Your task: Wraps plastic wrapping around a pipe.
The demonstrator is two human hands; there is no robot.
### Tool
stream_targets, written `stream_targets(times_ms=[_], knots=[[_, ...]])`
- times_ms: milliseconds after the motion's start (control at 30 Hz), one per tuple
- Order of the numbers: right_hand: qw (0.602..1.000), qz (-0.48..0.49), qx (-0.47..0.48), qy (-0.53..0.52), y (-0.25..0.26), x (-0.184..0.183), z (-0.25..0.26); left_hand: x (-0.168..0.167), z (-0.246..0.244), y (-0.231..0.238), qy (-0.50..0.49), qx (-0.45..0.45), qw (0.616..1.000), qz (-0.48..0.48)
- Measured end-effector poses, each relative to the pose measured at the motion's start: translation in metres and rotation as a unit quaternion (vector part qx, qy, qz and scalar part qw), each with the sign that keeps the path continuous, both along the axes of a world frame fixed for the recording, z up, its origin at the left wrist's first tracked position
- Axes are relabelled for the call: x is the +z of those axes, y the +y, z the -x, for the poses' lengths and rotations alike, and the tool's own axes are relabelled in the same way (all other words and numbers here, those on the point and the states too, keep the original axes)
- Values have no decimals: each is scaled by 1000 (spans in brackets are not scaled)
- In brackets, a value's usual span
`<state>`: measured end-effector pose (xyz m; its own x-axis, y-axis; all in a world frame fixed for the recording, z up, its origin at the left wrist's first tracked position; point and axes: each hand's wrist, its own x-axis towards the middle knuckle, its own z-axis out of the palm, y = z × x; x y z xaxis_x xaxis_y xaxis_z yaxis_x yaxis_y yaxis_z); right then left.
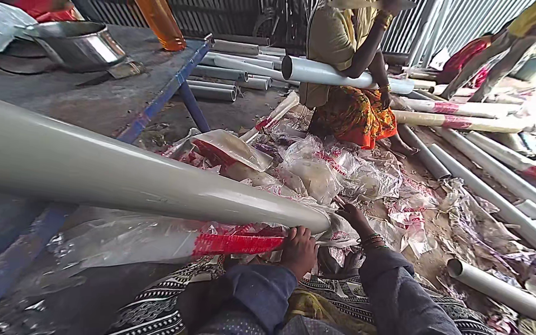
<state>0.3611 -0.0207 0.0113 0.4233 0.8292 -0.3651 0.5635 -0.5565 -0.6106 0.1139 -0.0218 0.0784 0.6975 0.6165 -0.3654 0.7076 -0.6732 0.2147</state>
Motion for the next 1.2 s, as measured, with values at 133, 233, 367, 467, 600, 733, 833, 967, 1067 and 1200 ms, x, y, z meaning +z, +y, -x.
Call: stream_targets(times_ms=[133, 233, 367, 467, 600, 733, 833, 967, 1067, 1200], knots=[[996, -34, -52, 58, -27, 6, -16, 1, 3, 0, -5, -6, 1000, 5], [987, -57, -147, 34, -52, 34, -29, 0, 5, -2, -6, -12, 1000, -3], [982, -30, -182, -37, -82, 81, -28, -1, 8, -3, -8, -22, 1000, -18], [990, 25, -129, -59, -102, 100, -4, -1, 9, -4, -6, -27, 999, -27], [995, 71, -65, -24, -112, 86, 25, 0, 12, -3, -13, -38, 999, -25], [997, 70, -24, -21, -107, 76, 39, 2, 13, -3, -21, -35, 999, -17], [997, 30, 24, -64, -103, 72, 42, -1, 13, -2, -31, -32, 999, -16], [987, 25, 77, -137, -91, 68, 54, -1, 14, -1, -32, -33, 999, -11], [974, 17, 123, -187, -82, 59, 61, -1, 14, -1, -33, -38, 999, -14], [960, -13, 177, -216, -69, 52, 64, -2, 15, 1, -40, -46, 998, -14]])
